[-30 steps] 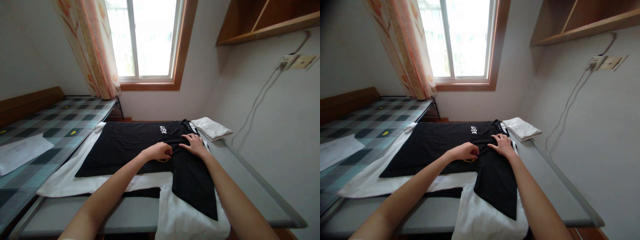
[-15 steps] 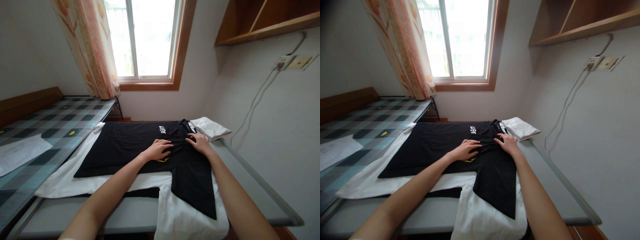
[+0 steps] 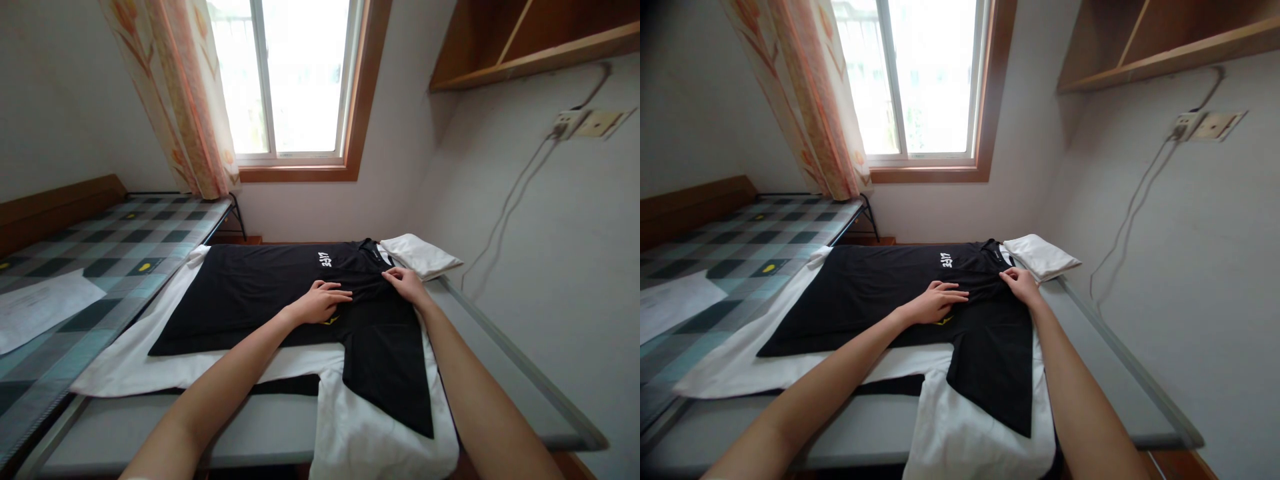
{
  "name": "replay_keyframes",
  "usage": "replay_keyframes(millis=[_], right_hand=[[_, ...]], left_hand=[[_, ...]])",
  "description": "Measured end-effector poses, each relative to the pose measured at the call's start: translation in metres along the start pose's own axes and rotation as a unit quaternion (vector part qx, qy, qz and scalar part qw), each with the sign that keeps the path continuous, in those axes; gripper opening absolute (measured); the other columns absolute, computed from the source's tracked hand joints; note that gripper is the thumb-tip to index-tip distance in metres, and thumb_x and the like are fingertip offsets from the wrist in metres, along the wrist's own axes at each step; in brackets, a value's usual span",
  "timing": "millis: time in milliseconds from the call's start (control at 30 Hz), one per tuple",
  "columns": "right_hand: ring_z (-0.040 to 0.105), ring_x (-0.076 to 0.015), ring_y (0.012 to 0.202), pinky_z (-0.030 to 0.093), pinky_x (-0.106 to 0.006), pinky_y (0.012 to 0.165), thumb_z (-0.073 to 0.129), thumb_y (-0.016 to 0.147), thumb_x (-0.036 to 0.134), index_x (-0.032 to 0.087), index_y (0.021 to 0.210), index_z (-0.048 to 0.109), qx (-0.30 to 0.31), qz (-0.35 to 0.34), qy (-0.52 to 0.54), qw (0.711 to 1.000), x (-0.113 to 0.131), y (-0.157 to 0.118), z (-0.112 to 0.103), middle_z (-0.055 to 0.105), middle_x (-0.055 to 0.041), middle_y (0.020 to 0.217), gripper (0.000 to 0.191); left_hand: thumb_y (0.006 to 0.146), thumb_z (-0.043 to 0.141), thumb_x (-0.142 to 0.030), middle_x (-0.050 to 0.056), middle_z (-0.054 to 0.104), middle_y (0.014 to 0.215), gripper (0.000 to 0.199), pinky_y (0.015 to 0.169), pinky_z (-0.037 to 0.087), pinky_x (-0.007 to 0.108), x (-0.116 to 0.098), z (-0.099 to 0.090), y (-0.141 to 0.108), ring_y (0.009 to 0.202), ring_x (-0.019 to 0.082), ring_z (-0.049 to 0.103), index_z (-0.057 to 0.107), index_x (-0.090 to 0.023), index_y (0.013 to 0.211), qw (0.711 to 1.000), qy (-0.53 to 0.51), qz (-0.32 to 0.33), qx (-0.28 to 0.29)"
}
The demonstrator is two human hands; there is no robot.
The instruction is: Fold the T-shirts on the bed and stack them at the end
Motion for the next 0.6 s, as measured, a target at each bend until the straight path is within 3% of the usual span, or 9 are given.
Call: replay_keyframes(millis=[233, 400, 500, 600], right_hand=[[0.06, -0.0201, 0.06, 0.046, -0.032, 0.058, 0.063, 0.068, 0.053, 0.017, 0.101, 0.065, 0.051, 0.037, 0.133, 0.989, -0.001, -0.003, -0.004, 0.063, -0.0016, 0.062, 0.049], [0.065, -0.0234, 0.082, 0.051, -0.036, 0.072, 0.052, 0.077, 0.041, 0.019, 0.091, 0.071, 0.089, 0.01, 0.106, 0.99, 0.005, -0.005, -0.01, 0.071, -0.0074, 0.086, 0.032], [0.065, -0.0238, 0.093, 0.049, -0.038, 0.084, 0.05, 0.074, 0.03, 0.02, 0.089, 0.074, 0.108, 0.004, 0.083, 0.991, 0.009, -0.006, -0.013, 0.073, -0.0067, 0.096, 0.03], [0.065, -0.0236, 0.094, 0.049, -0.037, 0.086, 0.052, 0.068, 0.026, 0.02, 0.092, 0.075, 0.125, 0.018, 0.098, 0.987, 0.01, -0.008, -0.015, 0.074, -0.0058, 0.097, 0.034]], left_hand=[[0.087, 0.046, -0.012, -0.001, 0.059, 0.137, 0.048, 0.108, 0.028, 0.043, -0.002, -0.001, 0.0, 0.133, 0.022, 0.046, 0.061, -0.035, 0.126, 1.0, -0.005, 0.004, -0.003], [0.088, 0.046, -0.013, -0.001, 0.059, 0.137, 0.046, 0.108, 0.028, 0.042, -0.002, -0.001, 0.0, 0.133, 0.022, 0.045, 0.061, -0.035, 0.126, 1.0, -0.005, 0.0, -0.001], [0.088, 0.046, -0.013, -0.001, 0.059, 0.137, 0.047, 0.108, 0.028, 0.043, -0.002, -0.001, 0.0, 0.133, 0.022, 0.045, 0.061, -0.035, 0.126, 1.0, -0.002, -0.002, 0.001], [0.088, 0.045, -0.013, -0.002, 0.059, 0.137, 0.046, 0.107, 0.029, 0.043, -0.002, -0.001, 0.0, 0.133, 0.022, 0.046, 0.061, -0.034, 0.126, 1.0, 0.004, -0.002, 0.001]])
Point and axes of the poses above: each hand's wrist, its own y-axis towards the middle knuckle, its own z-axis out of the palm, x = y × z, the point moved 3 cm from there along y, towards the middle knuckle
